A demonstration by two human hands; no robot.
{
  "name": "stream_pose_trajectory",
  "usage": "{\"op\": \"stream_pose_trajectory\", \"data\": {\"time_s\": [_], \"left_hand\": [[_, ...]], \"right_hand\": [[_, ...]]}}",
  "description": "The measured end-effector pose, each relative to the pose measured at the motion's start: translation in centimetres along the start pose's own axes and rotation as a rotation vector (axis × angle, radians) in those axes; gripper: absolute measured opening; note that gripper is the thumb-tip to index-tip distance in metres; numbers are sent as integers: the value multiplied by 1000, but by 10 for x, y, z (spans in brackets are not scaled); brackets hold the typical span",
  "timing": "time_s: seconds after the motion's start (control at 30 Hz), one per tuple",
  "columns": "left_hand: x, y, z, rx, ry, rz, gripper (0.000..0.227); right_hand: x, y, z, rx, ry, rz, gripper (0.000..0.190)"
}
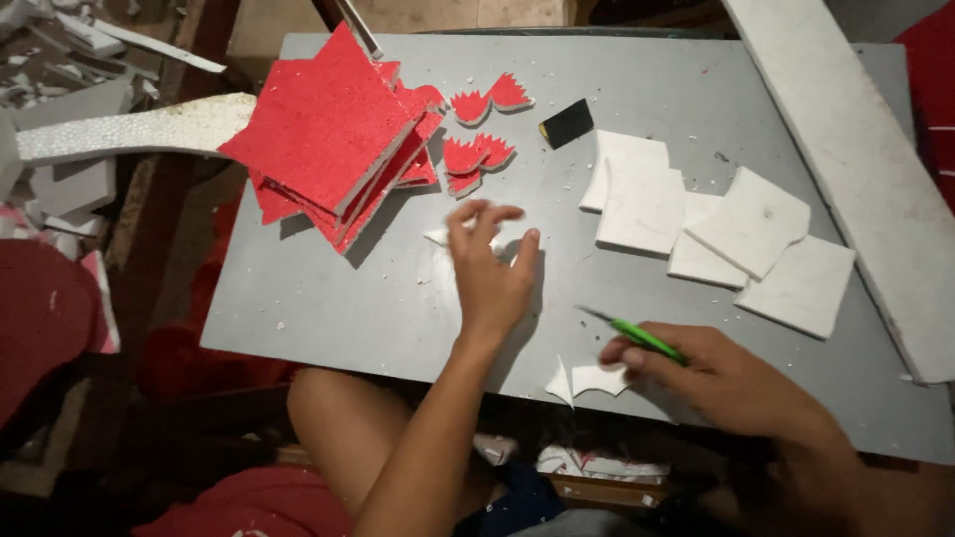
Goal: Cutting star shapes out of white foam blocks using a utility knife on a workshop table.
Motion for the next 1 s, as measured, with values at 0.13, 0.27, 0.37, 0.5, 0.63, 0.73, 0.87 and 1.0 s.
{"op": "stream_pose_trajectory", "data": {"time_s": [0.13,0.27,0.37,0.5,0.63,0.73,0.87,1.0], "left_hand": [[4,18,-1,-96,19,63,7],[-10,-1,29,-158,-41,-260,57],[-23,23,36,-211,-73,-140,61],[-18,40,42,-232,-21,110,66],[-6,36,39,173,92,31,47],[1,42,17,416,140,-22,42],[2,25,-13,326,188,-119,52],[12,-3,-17,338,222,-187,40]], "right_hand": [[14,6,-17,-77,-70,210,38],[11,18,-14,40,-320,272,37],[25,12,-40,-168,-266,371,38],[0,7,-70,-334,-18,484,39],[-3,16,-19,-215,-145,66,45],[15,29,37,-217,-425,-47,43],[70,53,82,-624,-545,270,92],[67,67,85,-685,-606,363,55]]}}
Point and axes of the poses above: each hand's wrist, its own x-axis towards the middle knuckle, its own z-axis out of the back of the hand, y = z × x, the point moved 7 cm from there along x, towards the middle knuckle, and after that the axes turned 2 degrees about z, right-handed, at the moved point
